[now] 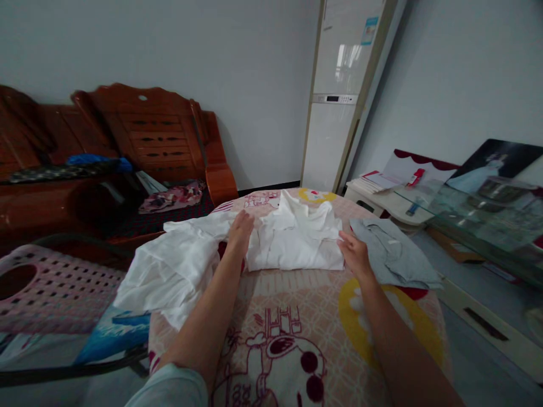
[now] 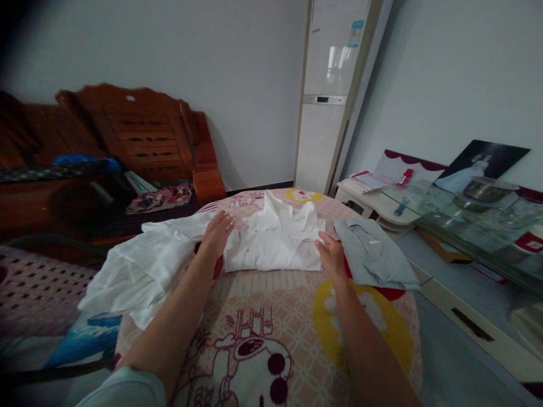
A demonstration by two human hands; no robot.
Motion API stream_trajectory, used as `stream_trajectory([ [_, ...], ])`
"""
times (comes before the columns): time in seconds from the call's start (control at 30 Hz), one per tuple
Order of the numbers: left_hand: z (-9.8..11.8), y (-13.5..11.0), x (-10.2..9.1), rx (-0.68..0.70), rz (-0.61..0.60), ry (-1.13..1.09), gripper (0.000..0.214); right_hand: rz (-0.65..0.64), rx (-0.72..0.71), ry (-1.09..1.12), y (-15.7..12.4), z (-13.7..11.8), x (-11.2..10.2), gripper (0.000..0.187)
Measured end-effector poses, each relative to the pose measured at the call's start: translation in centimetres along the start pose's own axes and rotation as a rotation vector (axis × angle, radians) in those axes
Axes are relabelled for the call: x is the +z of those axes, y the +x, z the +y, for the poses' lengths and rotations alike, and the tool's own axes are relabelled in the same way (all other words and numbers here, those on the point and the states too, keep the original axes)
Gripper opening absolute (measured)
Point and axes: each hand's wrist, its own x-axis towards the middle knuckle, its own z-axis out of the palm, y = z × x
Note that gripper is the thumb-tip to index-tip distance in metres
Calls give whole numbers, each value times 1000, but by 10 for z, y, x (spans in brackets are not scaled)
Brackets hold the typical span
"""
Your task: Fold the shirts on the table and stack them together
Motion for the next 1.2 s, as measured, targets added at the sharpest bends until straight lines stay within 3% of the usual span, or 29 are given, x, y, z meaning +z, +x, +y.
stream_trajectory([
  [0.07, -9, 3, -7, 39, -8, 416, 42, 49, 36, -268, -2, 12, -6, 33],
  [0.17, -12, 2, -14, 103, -154, 1000, 24, 49, 54, -563, -6, 12, -15, 37],
  [0.23, -12, 0, -15, 104, -269, 1236, 32, -24, 61, -690, -9, 7, -14, 43],
  [0.33, -13, -4, -15, 92, -372, 1375, 43, -137, 94, -775, -13, 1, -10, 48],
  [0.5, -16, -4, -17, 99, -539, 1213, 34, -300, 68, -562, -15, 0, -6, 42],
  [0.6, -16, -4, -13, 176, -547, 1002, 17, -283, 33, -314, -13, 1, -4, 32],
  [0.67, -17, -2, -9, 224, -428, 858, 17, -142, 31, -78, -10, 0, 0, 25],
  [0.77, -18, 2, -8, 217, -107, 545, 21, 107, 56, 398, -5, -2, 3, 25],
  [0.83, -19, 5, -11, 139, 19, 332, 24, 130, 81, 604, -3, 0, 2, 28],
  [0.87, -19, 6, -14, 97, 12, 258, 25, 77, 101, 637, -3, 1, 1, 30],
  [0.93, -21, 6, -19, 24, -113, 213, 31, -103, 150, 580, -4, 7, 0, 35],
  [1.03, -24, 4, -25, -69, -354, 410, 36, -336, 205, 301, -9, 17, 1, 39],
  [1.13, -25, 2, -25, -77, -427, 670, 32, -385, 204, 12, -11, 22, 4, 29],
  [1.2, -21, 2, -23, -41, -377, 653, 31, -322, 167, -14, -10, 19, 6, 22],
])
